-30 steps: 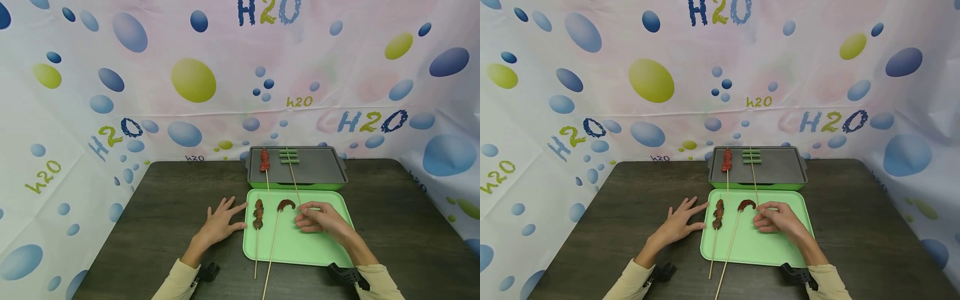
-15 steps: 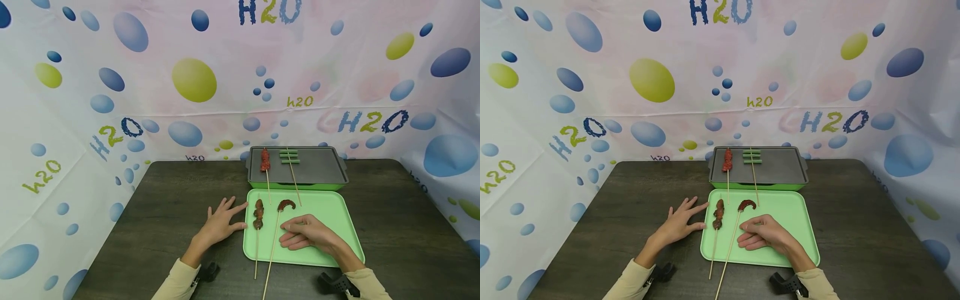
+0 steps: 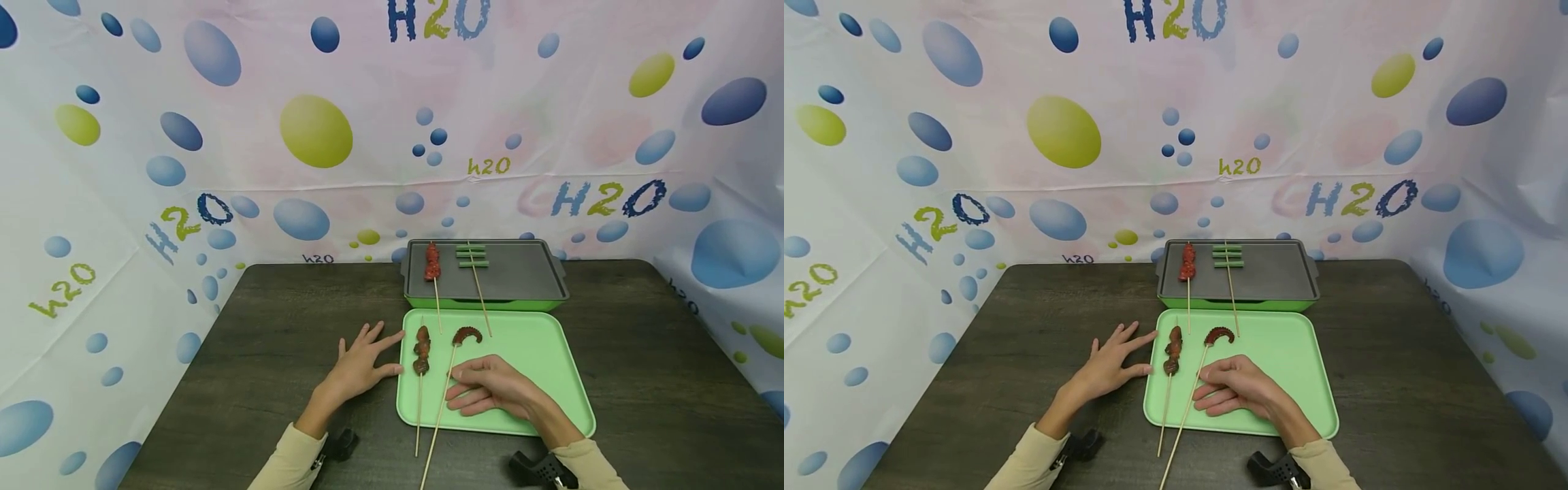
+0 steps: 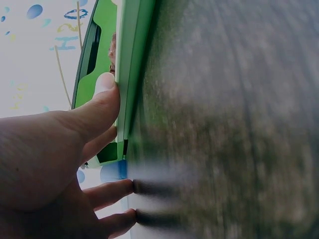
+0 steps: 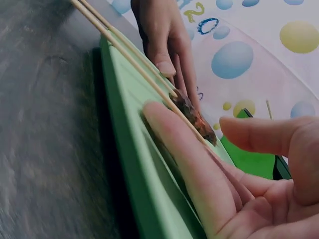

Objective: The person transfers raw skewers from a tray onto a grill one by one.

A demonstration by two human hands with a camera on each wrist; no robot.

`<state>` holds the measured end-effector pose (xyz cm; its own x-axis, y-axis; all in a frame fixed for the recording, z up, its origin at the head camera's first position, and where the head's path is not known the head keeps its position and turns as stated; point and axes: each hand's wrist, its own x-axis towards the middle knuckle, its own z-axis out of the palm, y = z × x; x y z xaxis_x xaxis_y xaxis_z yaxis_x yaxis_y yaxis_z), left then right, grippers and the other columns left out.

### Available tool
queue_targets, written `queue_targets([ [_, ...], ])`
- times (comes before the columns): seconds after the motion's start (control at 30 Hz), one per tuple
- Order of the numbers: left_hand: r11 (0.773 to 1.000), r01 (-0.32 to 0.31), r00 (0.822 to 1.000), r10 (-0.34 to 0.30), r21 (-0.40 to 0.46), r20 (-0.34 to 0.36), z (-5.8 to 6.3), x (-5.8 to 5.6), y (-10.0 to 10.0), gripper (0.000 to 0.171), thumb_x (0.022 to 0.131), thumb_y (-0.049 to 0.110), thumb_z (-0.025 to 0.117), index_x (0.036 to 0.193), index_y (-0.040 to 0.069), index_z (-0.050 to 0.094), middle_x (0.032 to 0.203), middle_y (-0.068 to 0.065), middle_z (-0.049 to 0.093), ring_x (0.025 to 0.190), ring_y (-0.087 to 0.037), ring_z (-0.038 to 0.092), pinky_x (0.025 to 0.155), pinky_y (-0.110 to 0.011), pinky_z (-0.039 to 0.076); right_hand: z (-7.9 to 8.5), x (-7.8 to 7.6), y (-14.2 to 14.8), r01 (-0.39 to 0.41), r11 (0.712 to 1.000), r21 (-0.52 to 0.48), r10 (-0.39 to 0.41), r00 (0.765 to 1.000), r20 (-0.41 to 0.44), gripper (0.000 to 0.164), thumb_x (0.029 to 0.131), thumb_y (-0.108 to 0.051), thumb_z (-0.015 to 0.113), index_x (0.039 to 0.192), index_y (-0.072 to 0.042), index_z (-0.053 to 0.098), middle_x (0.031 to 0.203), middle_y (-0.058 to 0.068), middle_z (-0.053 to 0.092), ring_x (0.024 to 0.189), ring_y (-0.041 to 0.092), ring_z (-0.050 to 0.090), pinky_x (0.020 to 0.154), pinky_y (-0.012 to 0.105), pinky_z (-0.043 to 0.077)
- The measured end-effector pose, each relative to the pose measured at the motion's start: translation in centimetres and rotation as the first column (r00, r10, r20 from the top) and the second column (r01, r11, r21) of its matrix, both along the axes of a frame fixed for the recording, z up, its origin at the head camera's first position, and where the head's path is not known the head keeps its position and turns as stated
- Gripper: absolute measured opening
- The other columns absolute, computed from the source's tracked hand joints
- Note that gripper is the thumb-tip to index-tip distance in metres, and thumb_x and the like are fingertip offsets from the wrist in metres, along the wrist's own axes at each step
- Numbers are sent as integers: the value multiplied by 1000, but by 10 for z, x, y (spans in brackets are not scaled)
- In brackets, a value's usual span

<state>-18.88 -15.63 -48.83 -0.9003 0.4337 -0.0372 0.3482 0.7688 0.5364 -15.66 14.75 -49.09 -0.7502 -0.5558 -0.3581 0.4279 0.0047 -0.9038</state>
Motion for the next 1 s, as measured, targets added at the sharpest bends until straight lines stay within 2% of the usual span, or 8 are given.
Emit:
queue_targets([
  [0.17, 1000, 0, 1000, 0, 2, 8, 1, 1, -1, 66, 95, 42, 72, 156, 27, 49, 166, -20, 27, 153, -47, 15, 107, -84, 5, -1, -1, -7, 35, 999, -29, -35, 999, -7, 49, 108, -17, 56, 140, 18, 47, 110, 22, 73, 99, 29, 75, 88, 43, 59],
  [0.37, 1000, 8, 1000, -8, 4, 5, 2, 1, -2, 66, 95, 41, 72, 156, 26, 49, 165, -20, 28, 153, -48, 16, 106, -85, 6, -2, -2, -8, 109, 984, -139, -100, 992, 70, 43, 107, -12, 55, 138, 17, 48, 113, 20, 73, 101, 26, 75, 94, 43, 57],
  [0.5, 1000, 8, 1000, -8, 14, -2, 3, 1, -1, 67, 95, 42, 72, 155, 24, 50, 165, -21, 29, 152, -49, 18, 105, -86, 7, -2, -2, -7, 149, 970, -191, -128, 985, 118, 33, 107, -9, 55, 132, 13, 54, 107, 16, 75, 98, 24, 76, 92, 42, 57],
  [0.6, 1000, 8, 1000, -8, 12, 0, 3, 1, -1, 67, 95, 43, 71, 155, 25, 50, 165, -21, 29, 153, -48, 17, 106, -85, 6, 0, -1, -7, 162, 966, -200, -141, 983, 115, 28, 107, -8, 55, 127, 10, 58, 102, 13, 76, 95, 22, 76, 90, 42, 58],
  [0.8, 1000, 11, 1000, -11, 9, 1, 2, 1, -1, 67, 95, 42, 71, 156, 26, 49, 165, -21, 28, 153, -48, 17, 106, -85, 7, 12, 3, -12, 159, 982, -104, -157, 987, 27, 29, 106, -12, 57, 127, 9, 56, 96, 9, 74, 89, 19, 75, 83, 44, 61],
  [1.0, 1000, 0, 1000, 0, -3, 3, 0, 0, -1, 66, 95, 43, 70, 156, 28, 49, 166, -19, 27, 154, -46, 15, 107, -84, 6, 32, 8, -18, 225, 974, 34, -223, 973, -58, 35, 103, -19, 61, 126, 7, 56, 90, 8, 72, 84, 20, 74, 75, 45, 62],
])
